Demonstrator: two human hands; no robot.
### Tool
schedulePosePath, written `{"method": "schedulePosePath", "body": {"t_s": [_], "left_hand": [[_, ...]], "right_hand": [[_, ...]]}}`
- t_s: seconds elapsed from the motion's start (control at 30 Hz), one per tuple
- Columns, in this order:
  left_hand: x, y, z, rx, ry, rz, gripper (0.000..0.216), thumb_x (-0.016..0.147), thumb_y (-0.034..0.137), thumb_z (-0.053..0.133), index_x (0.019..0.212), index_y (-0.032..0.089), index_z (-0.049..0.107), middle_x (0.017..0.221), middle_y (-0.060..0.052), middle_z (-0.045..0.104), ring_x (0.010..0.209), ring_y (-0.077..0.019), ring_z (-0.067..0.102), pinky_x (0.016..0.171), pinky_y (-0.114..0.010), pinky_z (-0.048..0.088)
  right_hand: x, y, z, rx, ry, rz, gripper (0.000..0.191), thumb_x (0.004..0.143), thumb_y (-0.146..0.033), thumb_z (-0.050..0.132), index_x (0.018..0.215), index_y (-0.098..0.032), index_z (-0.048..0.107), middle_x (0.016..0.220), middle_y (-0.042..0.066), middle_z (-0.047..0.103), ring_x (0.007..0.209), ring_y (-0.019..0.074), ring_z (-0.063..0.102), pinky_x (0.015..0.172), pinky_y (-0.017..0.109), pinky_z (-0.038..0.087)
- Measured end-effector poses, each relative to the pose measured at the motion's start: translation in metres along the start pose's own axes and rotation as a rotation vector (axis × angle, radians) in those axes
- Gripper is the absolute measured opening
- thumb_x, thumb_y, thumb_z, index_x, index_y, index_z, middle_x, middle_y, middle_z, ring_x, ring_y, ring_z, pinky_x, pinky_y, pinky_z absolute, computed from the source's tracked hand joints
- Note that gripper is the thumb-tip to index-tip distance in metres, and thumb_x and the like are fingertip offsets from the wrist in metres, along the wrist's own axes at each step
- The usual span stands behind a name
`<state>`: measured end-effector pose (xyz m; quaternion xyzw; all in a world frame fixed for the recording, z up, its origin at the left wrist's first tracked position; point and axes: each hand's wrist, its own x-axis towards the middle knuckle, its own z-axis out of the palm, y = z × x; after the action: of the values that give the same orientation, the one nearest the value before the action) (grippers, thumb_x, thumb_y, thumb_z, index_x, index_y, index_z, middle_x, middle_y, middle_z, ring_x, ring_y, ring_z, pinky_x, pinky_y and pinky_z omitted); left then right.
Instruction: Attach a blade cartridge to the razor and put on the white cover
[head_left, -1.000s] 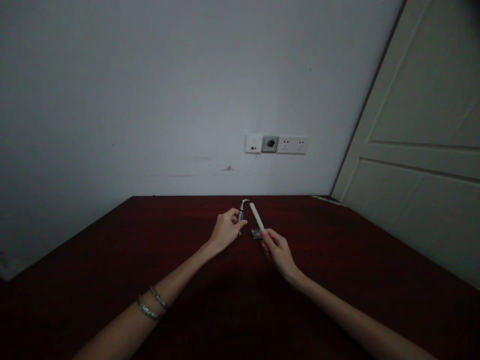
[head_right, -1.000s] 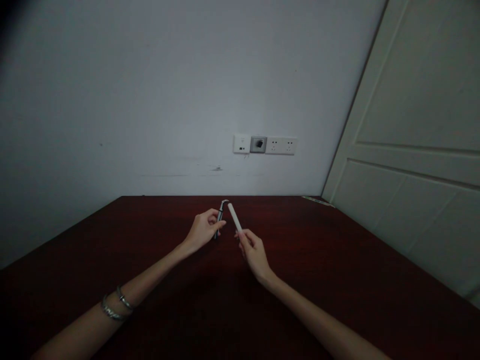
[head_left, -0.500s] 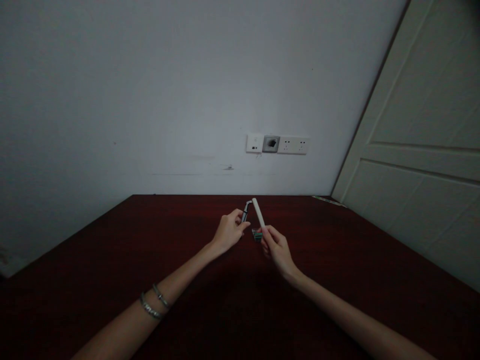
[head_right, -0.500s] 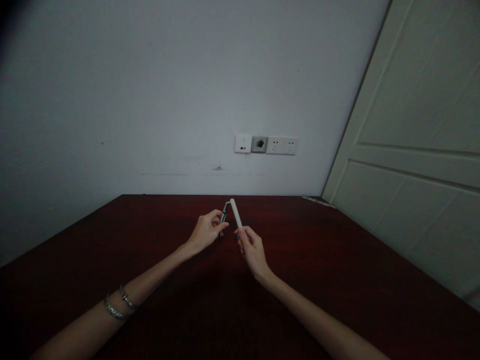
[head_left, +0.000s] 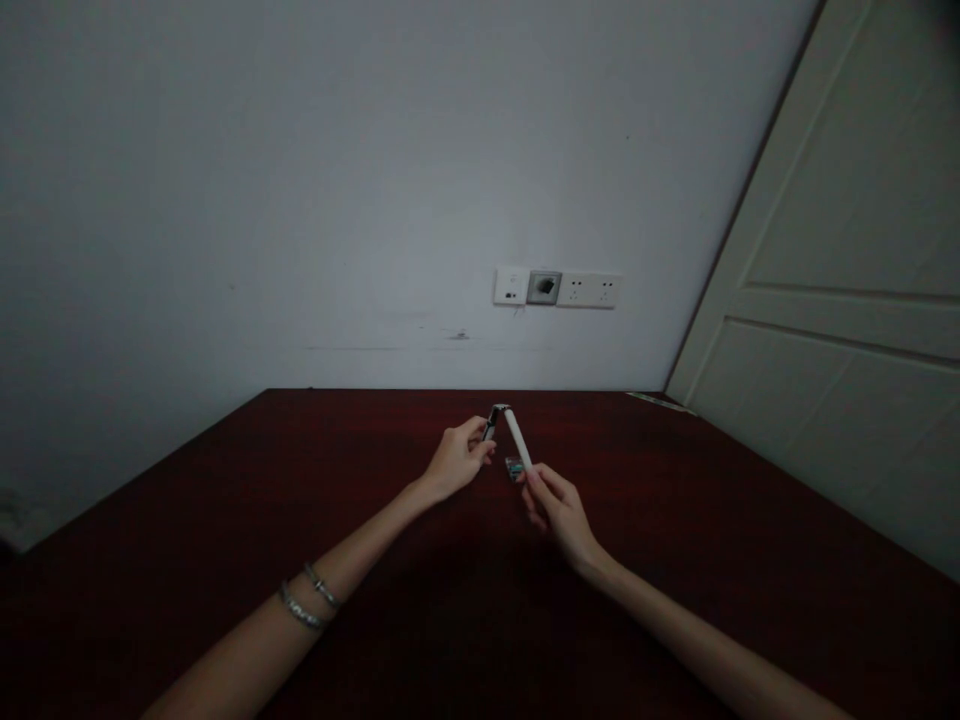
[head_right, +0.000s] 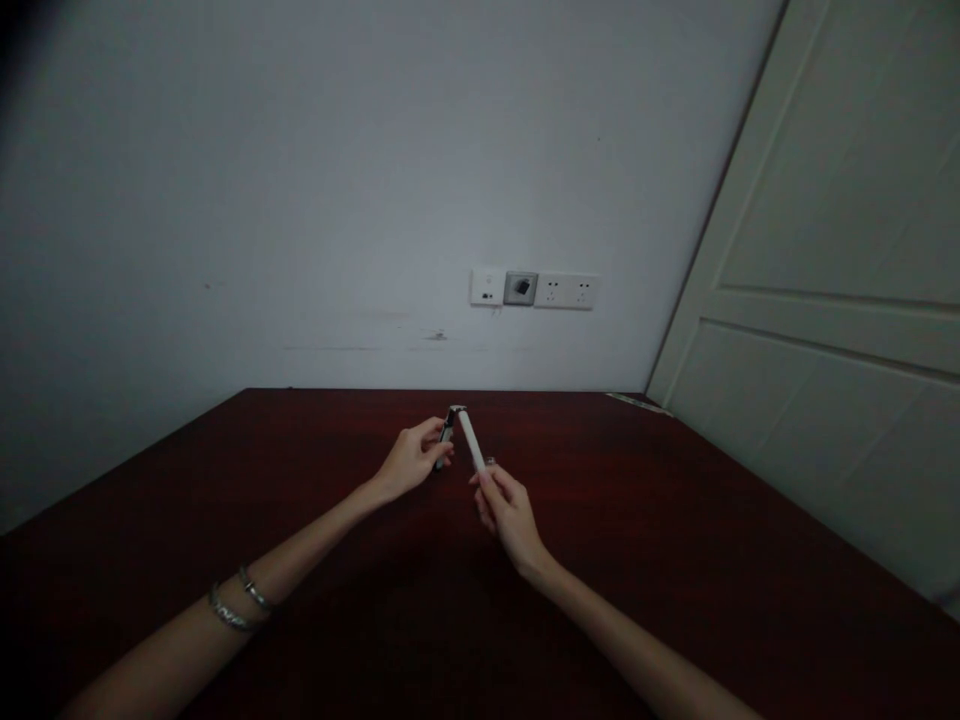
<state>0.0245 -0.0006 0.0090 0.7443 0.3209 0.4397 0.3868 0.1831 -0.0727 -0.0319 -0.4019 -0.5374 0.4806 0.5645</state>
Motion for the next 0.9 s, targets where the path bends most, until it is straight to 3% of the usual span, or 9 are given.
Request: {"method": "schedulePosePath", "body": {"t_s": [0.13,0.23,0.33,0.43,0.63,0.7,0.9], "left_hand": [[0.001,-0.003,-0.009,0.071,-0.026,0.09,0.013,0.08,0.018,0.048,0.091,0.015,0.053,0.075,-0.002,0.061,0.067,-0.0131,0.06,0.067,-0.026,0.047],[0.001,-0.003,-0.013,0.164,-0.007,0.156,0.01,0.081,0.018,0.047,0.087,0.015,0.055,0.075,-0.002,0.061,0.071,-0.0136,0.058,0.071,-0.026,0.045],[0.0,-0.003,-0.015,0.193,-0.01,0.224,0.011,0.083,0.018,0.046,0.089,0.015,0.055,0.082,-0.003,0.061,0.078,-0.0141,0.058,0.074,-0.025,0.043],[0.001,-0.002,-0.017,0.201,-0.021,0.27,0.013,0.084,0.019,0.046,0.092,0.015,0.055,0.088,-0.004,0.061,0.083,-0.0145,0.057,0.077,-0.024,0.043],[0.002,-0.005,-0.025,0.251,-0.035,0.249,0.012,0.084,0.018,0.044,0.09,0.015,0.055,0.08,-0.002,0.06,0.077,-0.0132,0.057,0.074,-0.024,0.042],[0.002,-0.007,-0.025,0.261,-0.024,0.252,0.012,0.084,0.017,0.044,0.089,0.015,0.055,0.079,-0.001,0.059,0.076,-0.0129,0.056,0.073,-0.023,0.042],[0.0,-0.01,-0.023,0.286,-0.064,0.278,0.014,0.084,0.017,0.044,0.094,0.016,0.054,0.085,-0.003,0.06,0.079,-0.0134,0.056,0.074,-0.023,0.041]], "right_hand": [[0.005,-0.02,-0.017,-0.22,0.004,-0.166,0.03,0.082,-0.044,0.051,0.078,-0.016,0.06,0.055,-0.003,0.045,0.042,0.0065,0.038,0.038,0.02,0.027],[0.013,-0.042,-0.025,-0.433,-0.036,-0.319,0.027,0.083,-0.039,0.051,0.078,-0.016,0.064,0.068,0.003,0.059,0.061,0.013,0.053,0.055,0.024,0.041],[0.021,-0.056,-0.024,-0.611,-0.107,-0.434,0.026,0.083,-0.037,0.051,0.077,-0.016,0.066,0.074,0.004,0.065,0.068,0.0158,0.057,0.064,0.026,0.043],[0.027,-0.053,-0.027,-0.718,-0.121,-0.506,0.026,0.083,-0.037,0.051,0.078,-0.016,0.067,0.072,0.004,0.066,0.065,0.0156,0.059,0.062,0.025,0.044],[0.03,-0.03,-0.058,-0.817,0.038,-0.578,0.027,0.083,-0.037,0.051,0.078,-0.016,0.067,0.072,0.005,0.068,0.064,0.0175,0.062,0.06,0.026,0.046],[0.027,-0.028,-0.057,-0.819,0.063,-0.601,0.026,0.083,-0.036,0.051,0.077,-0.016,0.067,0.073,0.005,0.069,0.064,0.0176,0.062,0.06,0.026,0.047],[0.026,-0.03,-0.041,-0.813,-0.024,-0.653,0.021,0.083,-0.032,0.052,0.08,-0.017,0.067,0.075,0.005,0.069,0.068,0.0169,0.064,0.065,0.026,0.048]]}}
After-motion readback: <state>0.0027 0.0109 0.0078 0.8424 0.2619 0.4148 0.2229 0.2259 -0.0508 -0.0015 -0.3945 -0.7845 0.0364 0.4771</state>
